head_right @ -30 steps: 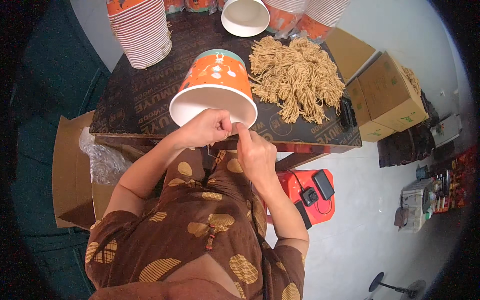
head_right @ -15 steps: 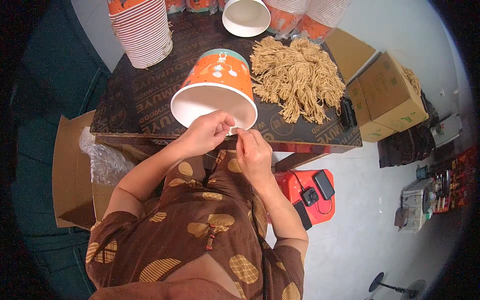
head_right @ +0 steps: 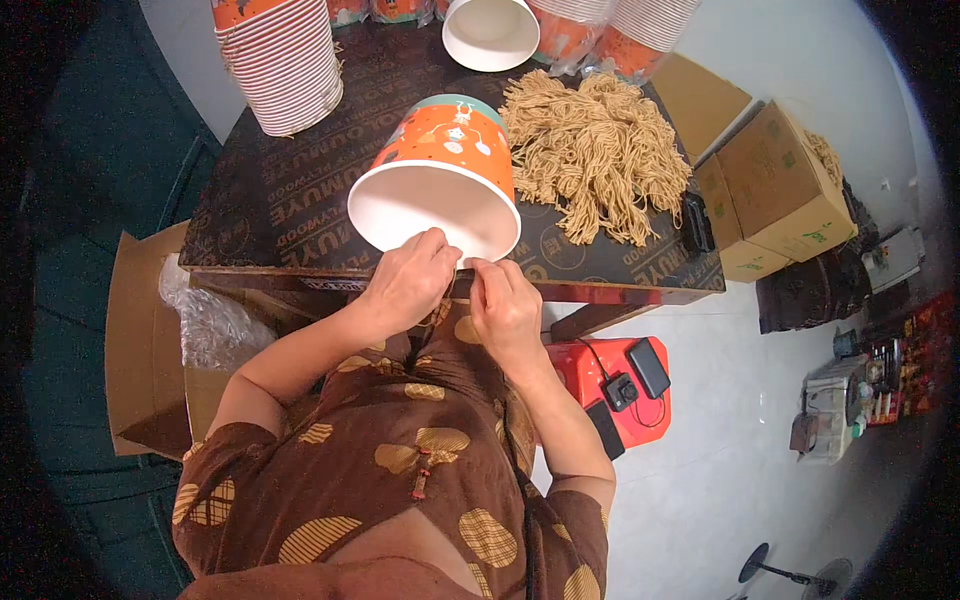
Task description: Threading a rope handle through holes in a small decorative paper bucket.
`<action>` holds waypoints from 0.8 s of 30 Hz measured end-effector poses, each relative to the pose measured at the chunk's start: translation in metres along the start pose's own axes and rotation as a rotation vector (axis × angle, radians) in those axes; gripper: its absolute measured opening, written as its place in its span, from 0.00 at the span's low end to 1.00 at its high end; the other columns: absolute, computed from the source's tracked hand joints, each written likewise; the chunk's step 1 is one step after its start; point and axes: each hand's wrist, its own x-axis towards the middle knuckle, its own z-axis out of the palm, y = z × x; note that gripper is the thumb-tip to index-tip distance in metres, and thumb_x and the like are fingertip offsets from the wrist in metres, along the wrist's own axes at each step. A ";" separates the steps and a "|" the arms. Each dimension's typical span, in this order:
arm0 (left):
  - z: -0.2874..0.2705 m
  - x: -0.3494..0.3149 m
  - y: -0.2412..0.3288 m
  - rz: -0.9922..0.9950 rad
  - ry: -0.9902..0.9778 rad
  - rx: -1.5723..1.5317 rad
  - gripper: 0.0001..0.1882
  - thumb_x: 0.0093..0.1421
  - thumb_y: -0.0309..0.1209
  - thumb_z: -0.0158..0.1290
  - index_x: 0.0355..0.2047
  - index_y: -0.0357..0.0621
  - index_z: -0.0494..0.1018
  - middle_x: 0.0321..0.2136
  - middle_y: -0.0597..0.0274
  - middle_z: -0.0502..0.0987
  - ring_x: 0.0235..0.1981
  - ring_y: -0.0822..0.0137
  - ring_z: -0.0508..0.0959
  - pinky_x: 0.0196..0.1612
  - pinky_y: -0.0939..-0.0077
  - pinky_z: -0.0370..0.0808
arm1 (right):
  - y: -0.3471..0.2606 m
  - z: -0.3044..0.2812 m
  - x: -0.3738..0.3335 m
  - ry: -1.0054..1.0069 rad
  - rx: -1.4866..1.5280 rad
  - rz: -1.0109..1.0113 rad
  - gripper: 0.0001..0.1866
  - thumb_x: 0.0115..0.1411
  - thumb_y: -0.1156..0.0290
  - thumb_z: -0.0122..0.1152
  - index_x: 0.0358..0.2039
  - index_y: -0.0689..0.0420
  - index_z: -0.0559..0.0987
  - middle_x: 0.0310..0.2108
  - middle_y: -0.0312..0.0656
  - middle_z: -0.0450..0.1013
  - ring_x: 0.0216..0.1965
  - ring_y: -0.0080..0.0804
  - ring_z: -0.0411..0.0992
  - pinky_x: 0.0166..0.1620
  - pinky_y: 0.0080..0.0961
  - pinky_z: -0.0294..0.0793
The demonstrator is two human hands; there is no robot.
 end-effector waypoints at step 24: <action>0.018 -0.004 -0.011 0.174 0.354 0.026 0.12 0.47 0.20 0.60 0.30 0.40 0.70 0.21 0.61 0.71 0.22 0.61 0.73 0.27 0.67 0.66 | -0.012 0.000 0.008 -0.126 0.190 0.412 0.14 0.58 0.81 0.56 0.45 0.61 0.76 0.31 0.57 0.77 0.28 0.48 0.79 0.30 0.36 0.76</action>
